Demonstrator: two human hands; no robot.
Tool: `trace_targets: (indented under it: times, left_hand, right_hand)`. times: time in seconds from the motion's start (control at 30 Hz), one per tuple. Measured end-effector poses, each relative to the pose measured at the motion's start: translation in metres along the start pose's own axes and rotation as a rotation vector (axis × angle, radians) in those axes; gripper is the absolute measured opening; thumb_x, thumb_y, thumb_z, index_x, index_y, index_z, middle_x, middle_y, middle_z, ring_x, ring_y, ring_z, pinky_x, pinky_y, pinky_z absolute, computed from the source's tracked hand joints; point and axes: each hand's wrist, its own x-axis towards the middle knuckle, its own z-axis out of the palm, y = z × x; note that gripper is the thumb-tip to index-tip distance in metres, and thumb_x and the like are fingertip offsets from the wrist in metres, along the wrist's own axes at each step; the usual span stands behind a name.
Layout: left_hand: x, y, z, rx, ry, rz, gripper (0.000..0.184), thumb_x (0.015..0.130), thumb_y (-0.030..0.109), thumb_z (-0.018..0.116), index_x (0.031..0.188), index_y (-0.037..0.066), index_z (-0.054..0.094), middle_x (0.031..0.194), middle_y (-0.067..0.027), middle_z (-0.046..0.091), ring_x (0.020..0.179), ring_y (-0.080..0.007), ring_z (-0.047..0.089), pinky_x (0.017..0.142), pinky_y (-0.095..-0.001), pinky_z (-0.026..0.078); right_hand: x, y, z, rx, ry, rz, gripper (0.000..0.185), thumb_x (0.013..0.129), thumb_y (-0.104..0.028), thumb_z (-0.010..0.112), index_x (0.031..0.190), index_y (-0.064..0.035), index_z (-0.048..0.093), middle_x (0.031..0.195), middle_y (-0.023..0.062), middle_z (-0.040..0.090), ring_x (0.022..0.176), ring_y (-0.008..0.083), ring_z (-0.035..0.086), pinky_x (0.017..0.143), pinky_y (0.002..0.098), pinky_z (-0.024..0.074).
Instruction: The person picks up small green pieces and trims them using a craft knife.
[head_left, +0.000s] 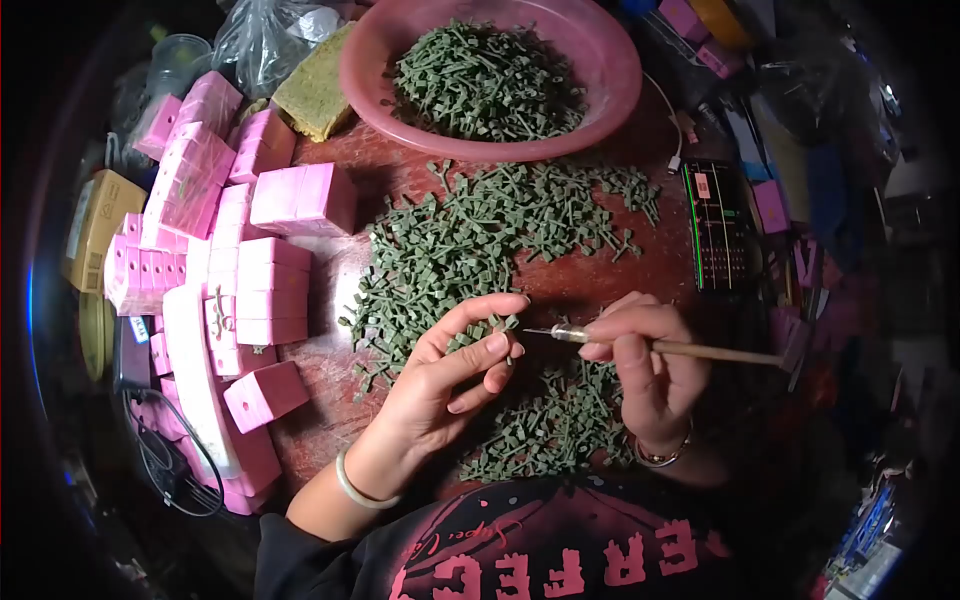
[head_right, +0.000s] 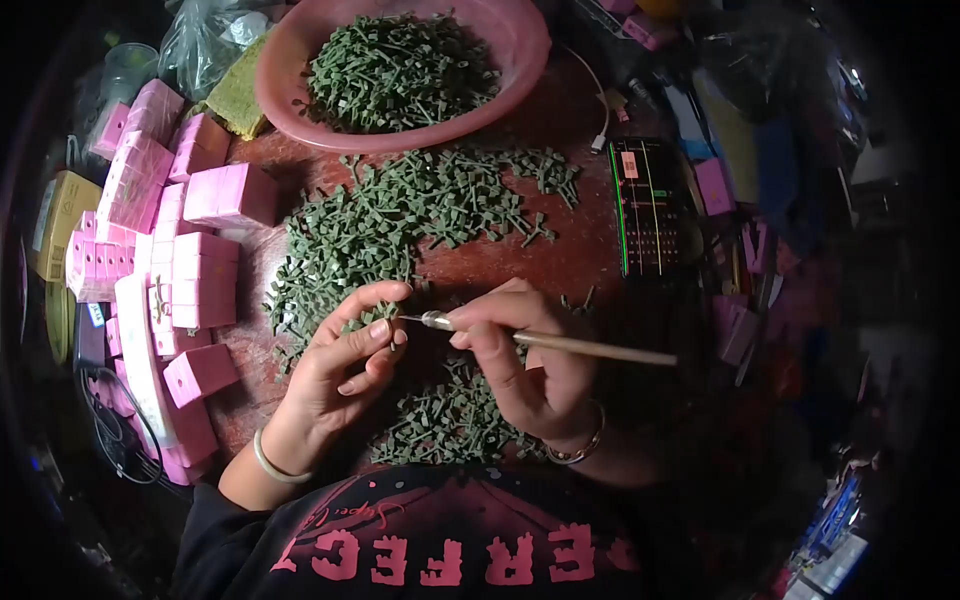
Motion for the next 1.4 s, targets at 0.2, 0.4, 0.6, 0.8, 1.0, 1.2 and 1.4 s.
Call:
trace_targets:
  times: [0.2,0.4,0.6,0.8,1.0,1.2,1.4]
  left_hand:
    - [0.002,-0.002,-0.008,-0.072,-0.045,-0.050,0.026,0.094,0.003,0.052,0.119,0.002,0.052,0.090,-0.0125,0.059,0.057,-0.0040,0.047,0.038,-0.0120,0.025]
    - [0.003,-0.002,-0.008,-0.047,-0.084,-0.041,0.025,0.094,0.004,0.053,0.118,0.001,0.052,0.090,-0.0128,0.060,0.060,-0.0057,0.049,0.039,-0.0128,0.024]
    - [0.002,-0.002,-0.005,0.057,-0.073,-0.028,0.025,0.093,0.005,0.055,0.117,0.001,0.052,0.090,-0.0105,0.061,0.062,-0.0062,0.051,0.040,-0.0134,0.025]
    - [-0.001,-0.004,0.004,0.267,-0.054,-0.049,0.024,0.094,0.011,0.056,0.117,0.004,0.056,0.088,-0.0040,0.060,0.063,-0.0051,0.050,0.048,-0.0148,0.031]
    - [0.001,-0.007,0.002,0.234,-0.006,-0.023,0.023,0.096,0.015,0.054,0.116,0.004,0.059,0.086,0.0002,0.058,0.065,-0.0043,0.047,0.055,-0.0161,0.034]
    - [0.001,-0.006,0.003,0.243,0.004,0.003,0.023,0.095,0.013,0.053,0.116,0.004,0.061,0.086,0.0022,0.058,0.064,-0.0048,0.043,0.056,-0.0172,0.033]
    - [0.002,-0.007,0.001,0.228,-0.010,0.020,0.022,0.095,0.011,0.053,0.113,0.003,0.062,0.088,0.0014,0.059,0.064,-0.0050,0.043,0.057,-0.0176,0.033]
  right_hand:
    - [0.000,0.002,0.005,-0.076,-0.019,0.003,0.011,0.089,0.000,0.058,0.099,0.0025,0.062,0.083,0.0098,0.065,0.070,0.0155,0.061,0.062,0.0252,0.0457]
    - [0.001,0.002,0.002,0.022,-0.089,0.034,0.011,0.091,-0.002,0.058,0.100,0.0027,0.061,0.086,0.0098,0.066,0.071,0.0138,0.061,0.063,0.0246,0.0457]
    - [0.000,-0.001,0.003,-0.029,0.018,0.111,0.010,0.092,-0.001,0.055,0.099,0.0036,0.060,0.089,0.0113,0.066,0.072,0.0147,0.063,0.063,0.0238,0.0473]
    - [0.001,0.001,0.002,-0.072,-0.065,0.050,0.010,0.090,0.001,0.053,0.097,0.0028,0.060,0.084,0.0109,0.063,0.070,0.0162,0.059,0.062,0.0269,0.0463]
    - [0.000,0.001,0.002,-0.138,-0.091,-0.025,0.010,0.086,0.002,0.055,0.094,0.0003,0.060,0.082,0.0102,0.060,0.067,0.0213,0.056,0.062,0.0320,0.0460]
    - [0.000,0.001,0.004,-0.201,-0.130,-0.105,0.015,0.082,0.003,0.059,0.097,-0.0011,0.060,0.083,0.0091,0.060,0.067,0.0240,0.057,0.062,0.0340,0.0470]
    - [0.001,0.000,0.007,-0.274,-0.132,-0.194,0.017,0.082,0.002,0.060,0.099,-0.0016,0.061,0.082,0.0086,0.059,0.066,0.0243,0.057,0.061,0.0351,0.0480]
